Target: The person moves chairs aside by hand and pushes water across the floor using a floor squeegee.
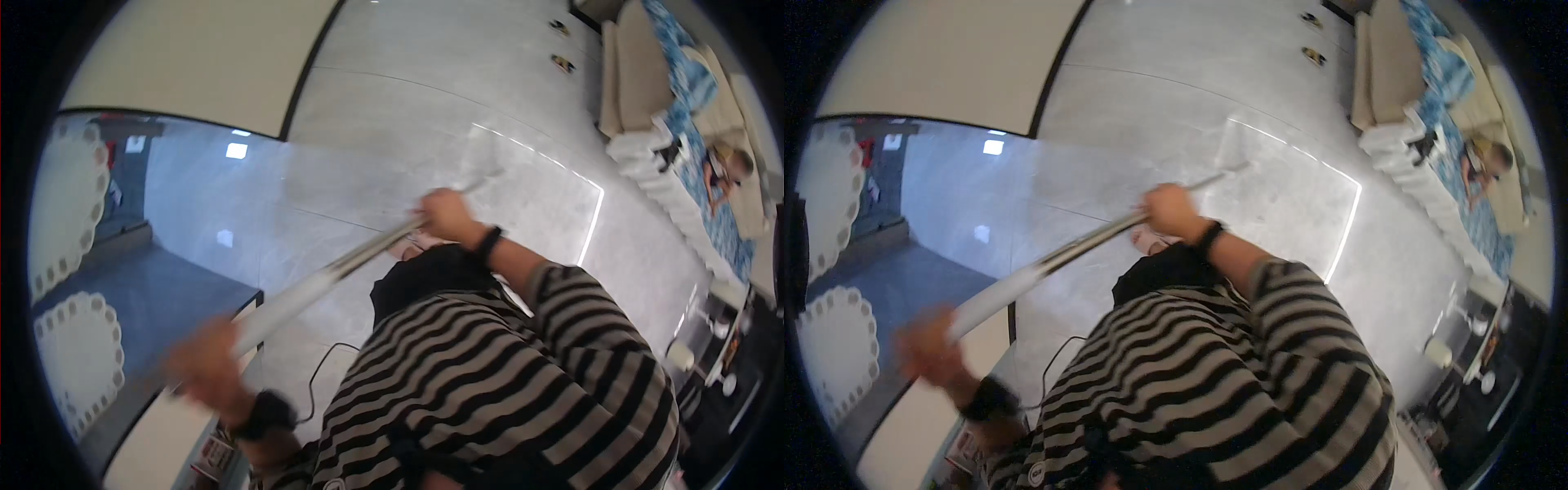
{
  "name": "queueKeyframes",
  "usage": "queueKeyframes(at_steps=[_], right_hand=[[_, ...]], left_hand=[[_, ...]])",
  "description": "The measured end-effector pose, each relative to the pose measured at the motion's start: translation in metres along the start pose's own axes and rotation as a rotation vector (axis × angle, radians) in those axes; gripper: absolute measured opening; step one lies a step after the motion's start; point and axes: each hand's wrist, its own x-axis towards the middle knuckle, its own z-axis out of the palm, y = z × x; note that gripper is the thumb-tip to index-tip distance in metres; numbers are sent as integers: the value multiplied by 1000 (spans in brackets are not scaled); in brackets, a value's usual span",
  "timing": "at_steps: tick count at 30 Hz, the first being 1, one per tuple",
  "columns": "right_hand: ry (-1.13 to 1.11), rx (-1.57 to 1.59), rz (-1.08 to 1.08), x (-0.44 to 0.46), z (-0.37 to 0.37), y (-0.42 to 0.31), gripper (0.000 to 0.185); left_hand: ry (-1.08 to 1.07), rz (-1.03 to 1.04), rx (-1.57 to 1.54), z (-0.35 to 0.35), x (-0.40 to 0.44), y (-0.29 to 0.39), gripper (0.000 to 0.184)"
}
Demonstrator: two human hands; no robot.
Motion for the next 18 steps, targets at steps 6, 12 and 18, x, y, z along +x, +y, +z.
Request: queueKeyframes(at_steps=[6,12,18], right_hand=[[77,-188,260,-54,-11,187,26],[124,-114,299,-6,27,177,14],[239,-103,88,133,96,31,10]], left_hand=[[-1619,-242,-152,31,-53,-140,20],[-1361,-307,-36,21,-38,-155,19],[-997,-203,65,-75,75,-111,20]])
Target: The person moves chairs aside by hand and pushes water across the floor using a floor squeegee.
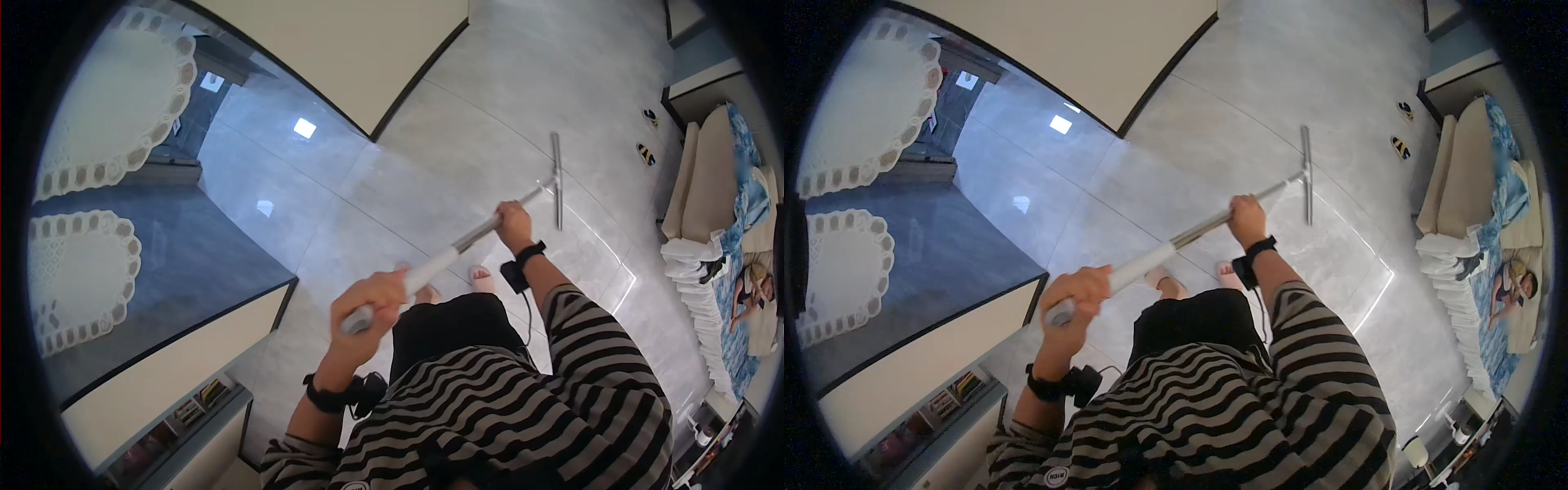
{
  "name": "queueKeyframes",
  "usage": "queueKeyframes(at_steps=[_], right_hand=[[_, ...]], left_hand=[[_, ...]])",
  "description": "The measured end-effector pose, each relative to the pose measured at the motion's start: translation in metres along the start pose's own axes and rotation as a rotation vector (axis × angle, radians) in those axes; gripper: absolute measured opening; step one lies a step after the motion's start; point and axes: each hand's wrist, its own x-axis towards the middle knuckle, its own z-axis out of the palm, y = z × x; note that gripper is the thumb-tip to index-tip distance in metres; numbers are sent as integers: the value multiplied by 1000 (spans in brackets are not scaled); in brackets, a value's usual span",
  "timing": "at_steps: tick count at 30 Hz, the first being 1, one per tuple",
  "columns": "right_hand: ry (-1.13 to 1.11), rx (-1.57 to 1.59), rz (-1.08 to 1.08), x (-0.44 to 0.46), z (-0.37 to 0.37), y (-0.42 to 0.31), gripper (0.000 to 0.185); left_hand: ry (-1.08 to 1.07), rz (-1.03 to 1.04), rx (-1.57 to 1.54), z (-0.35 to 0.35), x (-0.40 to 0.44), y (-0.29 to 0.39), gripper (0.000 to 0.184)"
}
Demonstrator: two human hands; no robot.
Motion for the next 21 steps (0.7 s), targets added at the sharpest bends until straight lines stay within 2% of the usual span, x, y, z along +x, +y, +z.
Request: queueKeyframes(at_steps=[1,2,6,9,14,16,18,21], right_hand=[[32,45,-10,21,9,-30,9],[99,38,-157,44,28,-44,9],[-18,36,-233,123,83,-92,6],[-197,-49,-286,154,108,-115,7],[-407,-225,-445,113,136,-182,8],[-505,-201,-469,86,131,-233,8],[-490,-110,-577,57,144,-268,8],[-540,-62,-581,23,160,-322,8]], left_hand=[[42,25,22,-22,-3,0,21],[88,48,43,-43,-6,-3,22],[269,91,84,-95,-3,-26,25],[381,110,52,-120,-8,-44,25],[577,-29,289,-149,-78,-8,29],[651,-59,202,-164,-115,17,34],[719,-106,214,-176,-146,46,40],[835,-133,219,-185,-174,89,40]])
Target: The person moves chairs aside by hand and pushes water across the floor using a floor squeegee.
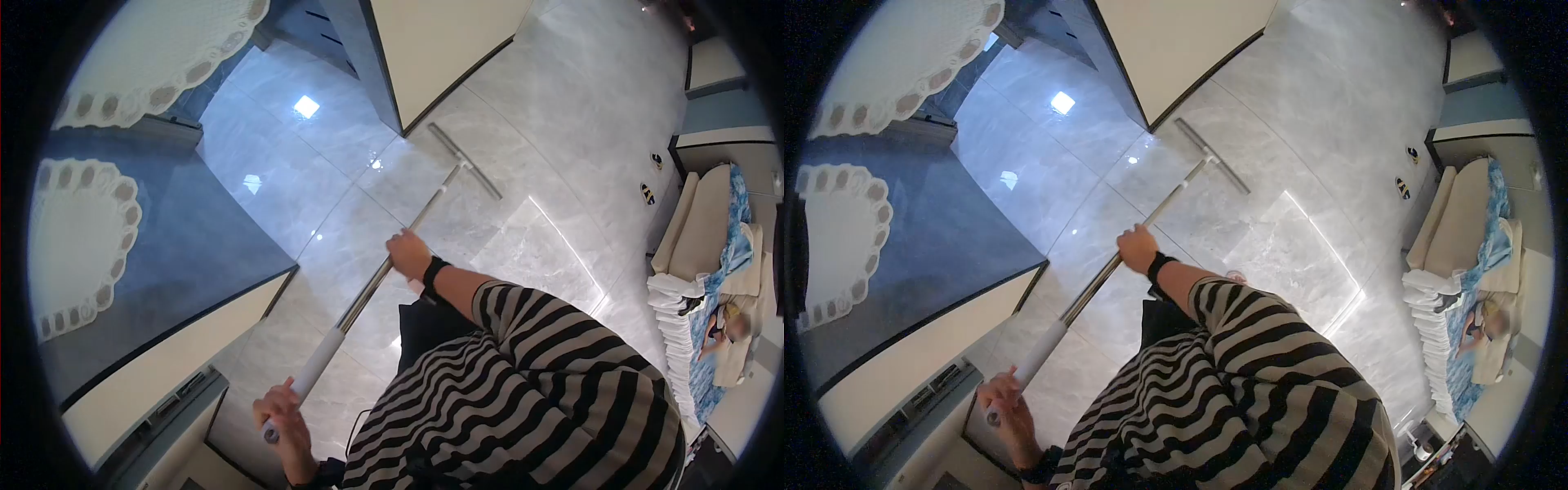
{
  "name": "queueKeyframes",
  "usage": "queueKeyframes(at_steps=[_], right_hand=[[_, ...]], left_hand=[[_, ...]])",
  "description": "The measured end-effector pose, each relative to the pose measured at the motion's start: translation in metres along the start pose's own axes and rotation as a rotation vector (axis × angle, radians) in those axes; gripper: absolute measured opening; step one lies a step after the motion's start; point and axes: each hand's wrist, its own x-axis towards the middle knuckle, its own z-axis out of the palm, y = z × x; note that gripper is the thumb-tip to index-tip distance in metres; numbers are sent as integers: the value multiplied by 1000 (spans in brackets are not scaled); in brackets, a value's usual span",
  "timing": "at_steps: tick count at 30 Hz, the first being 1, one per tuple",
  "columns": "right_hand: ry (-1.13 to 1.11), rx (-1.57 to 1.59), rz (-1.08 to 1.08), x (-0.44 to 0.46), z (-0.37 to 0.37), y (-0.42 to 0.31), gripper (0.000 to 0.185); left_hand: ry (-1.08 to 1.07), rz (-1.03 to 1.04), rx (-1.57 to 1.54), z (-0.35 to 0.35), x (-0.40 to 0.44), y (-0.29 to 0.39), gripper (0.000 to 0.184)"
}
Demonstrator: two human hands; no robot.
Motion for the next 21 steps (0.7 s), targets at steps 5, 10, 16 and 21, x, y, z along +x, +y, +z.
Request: queueKeyframes(at_steps=[5,10,16,21], right_hand=[[16,95,-73,3,-45,-56,11],[88,169,-123,3,-138,-34,9],[112,-62,60,-10,-215,154,8],[220,-92,259,-12,-270,361,6]], left_hand=[[-24,193,-97,-44,3,30,36],[280,376,-204,-10,45,72,23],[-640,270,-272,135,116,51,34],[-999,508,-70,341,181,34,21]])
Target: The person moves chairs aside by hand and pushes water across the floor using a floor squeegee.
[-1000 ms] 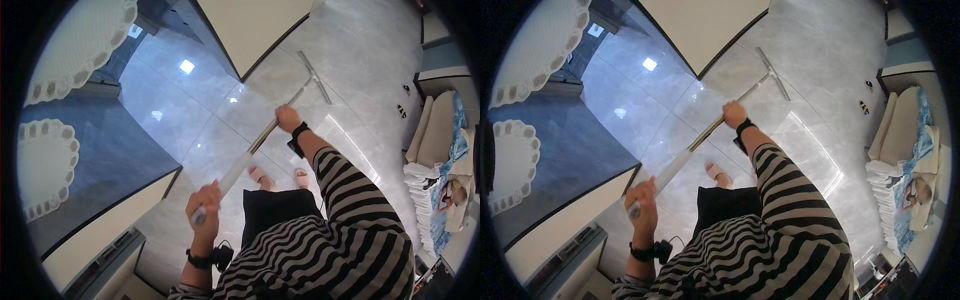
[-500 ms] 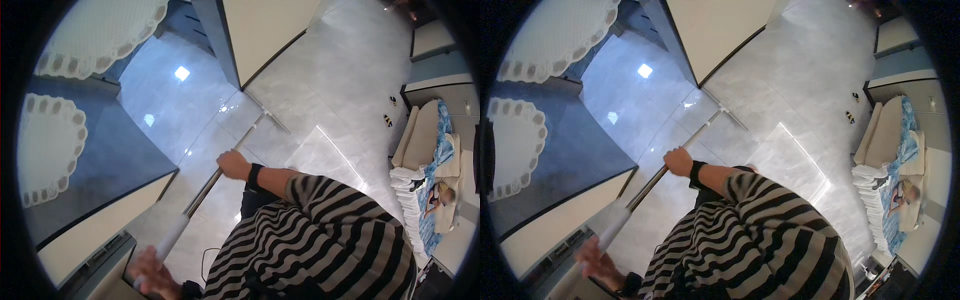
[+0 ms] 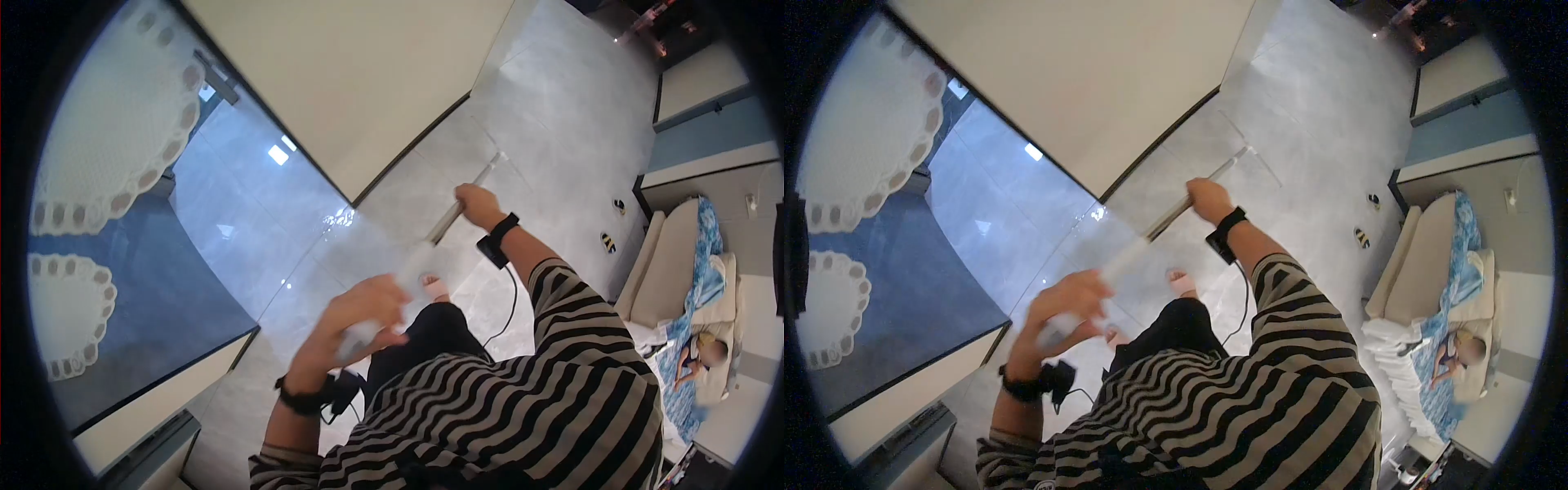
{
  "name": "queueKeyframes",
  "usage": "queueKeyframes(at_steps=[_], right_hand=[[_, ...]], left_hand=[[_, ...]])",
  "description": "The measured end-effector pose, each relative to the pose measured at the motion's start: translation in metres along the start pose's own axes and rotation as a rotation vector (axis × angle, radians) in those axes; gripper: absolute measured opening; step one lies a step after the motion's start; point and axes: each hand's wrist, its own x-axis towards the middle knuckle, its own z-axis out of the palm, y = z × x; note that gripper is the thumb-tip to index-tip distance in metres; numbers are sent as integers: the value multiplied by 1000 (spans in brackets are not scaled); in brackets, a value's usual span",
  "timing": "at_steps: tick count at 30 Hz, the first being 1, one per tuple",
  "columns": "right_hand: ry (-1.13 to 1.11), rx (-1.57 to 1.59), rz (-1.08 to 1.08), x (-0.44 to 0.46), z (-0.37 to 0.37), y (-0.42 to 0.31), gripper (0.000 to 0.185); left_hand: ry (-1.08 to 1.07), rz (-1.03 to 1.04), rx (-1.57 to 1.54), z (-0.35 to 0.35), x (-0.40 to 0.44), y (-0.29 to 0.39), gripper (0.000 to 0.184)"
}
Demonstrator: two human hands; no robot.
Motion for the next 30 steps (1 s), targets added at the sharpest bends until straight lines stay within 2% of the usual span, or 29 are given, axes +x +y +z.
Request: queueKeyframes(at_steps=[2,4,6,8,10,15,18,19,21,25,30], right_hand=[[57,52,33,29,-6,80,12],[209,116,71,57,6,156,24],[207,198,178,79,1,197,28],[366,113,45,96,12,230,31],[363,181,78,106,19,240,30],[318,215,81,104,32,227,29],[282,225,74,88,35,211,31],[213,206,134,82,36,202,31],[222,186,62,75,49,180,27],[78,196,-4,51,56,97,20],[-31,227,-115,-11,86,-11,22]], left_hand=[[-5,6,-29,30,61,-42,22],[2,46,-92,55,115,-83,23],[65,57,-158,79,161,-120,18],[118,54,-210,97,194,-146,17],[159,48,-246,109,217,-164,18],[299,-30,-252,122,212,-176,24],[328,-46,-205,125,186,-159,23],[341,-54,-194,123,178,-150,23],[373,-84,-195,114,154,-131,21],[383,-130,-136,92,83,-91,18],[437,-210,-103,81,-33,-28,15]])
